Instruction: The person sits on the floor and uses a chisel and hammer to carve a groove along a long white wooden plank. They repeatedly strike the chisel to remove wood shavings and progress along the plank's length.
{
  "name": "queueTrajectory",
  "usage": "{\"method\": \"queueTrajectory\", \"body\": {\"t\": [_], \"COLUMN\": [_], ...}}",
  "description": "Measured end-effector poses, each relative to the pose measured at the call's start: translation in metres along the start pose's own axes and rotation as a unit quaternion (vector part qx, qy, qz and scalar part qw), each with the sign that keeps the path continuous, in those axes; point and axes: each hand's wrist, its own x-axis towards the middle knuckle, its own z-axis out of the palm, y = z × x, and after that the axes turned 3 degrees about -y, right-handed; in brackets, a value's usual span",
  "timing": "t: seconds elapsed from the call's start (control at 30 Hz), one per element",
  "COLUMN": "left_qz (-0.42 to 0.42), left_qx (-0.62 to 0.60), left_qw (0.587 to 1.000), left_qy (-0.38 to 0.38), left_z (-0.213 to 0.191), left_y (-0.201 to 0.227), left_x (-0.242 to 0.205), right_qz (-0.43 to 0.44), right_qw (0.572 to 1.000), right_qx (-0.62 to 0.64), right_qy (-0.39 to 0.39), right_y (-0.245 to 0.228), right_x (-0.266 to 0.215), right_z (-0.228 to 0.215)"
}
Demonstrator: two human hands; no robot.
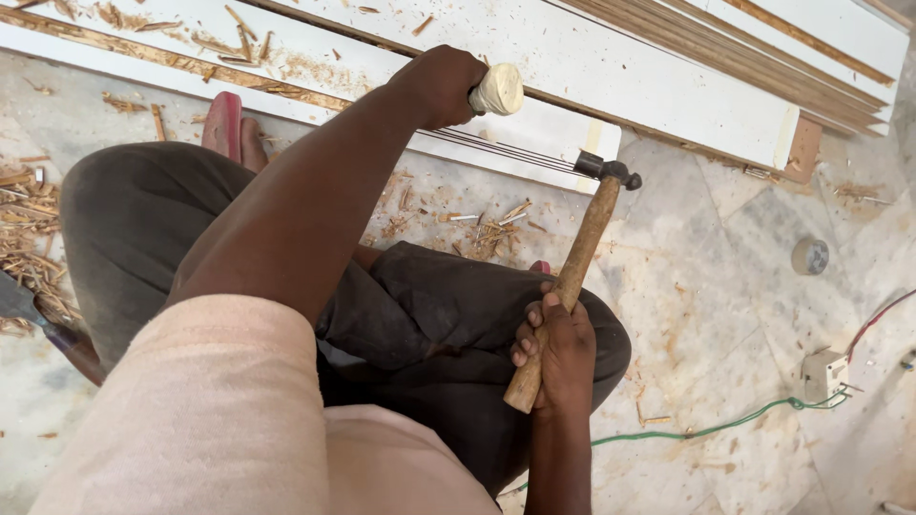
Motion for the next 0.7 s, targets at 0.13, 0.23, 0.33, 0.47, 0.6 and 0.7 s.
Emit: {"method": "queueTrajectory", "body": {"t": [0.13,0.23,0.33,0.47,0.6,0.7], "left_qz": [-0.020,-0.018,-0.012,-0.022,-0.020,-0.022], "left_qx": [-0.036,-0.050,-0.062,-0.057,-0.059,-0.053], "left_qw": [0.999,0.999,0.998,0.998,0.998,0.998], "left_qy": [-0.002,0.012,0.018,0.012,0.016,0.021], "left_z": [-0.003,-0.004,-0.005,-0.005,-0.006,-0.006], "left_y": [-0.008,-0.009,-0.007,-0.006,-0.008,-0.008], "left_x": [-0.006,-0.009,-0.014,-0.015,-0.019,-0.020], "right_qz": [-0.003,-0.002,0.037,0.119,0.198,0.208], "right_qw": [1.000,0.999,0.996,0.981,0.955,0.949], "right_qx": [-0.015,-0.033,-0.079,-0.132,-0.163,-0.169], "right_qy": [0.002,-0.005,-0.022,-0.079,-0.148,-0.169], "right_y": [0.002,0.002,0.002,0.020,0.050,0.061], "right_x": [0.000,-0.001,-0.009,-0.018,-0.016,-0.017], "right_z": [0.001,0.004,0.008,0.020,0.039,0.049]}}
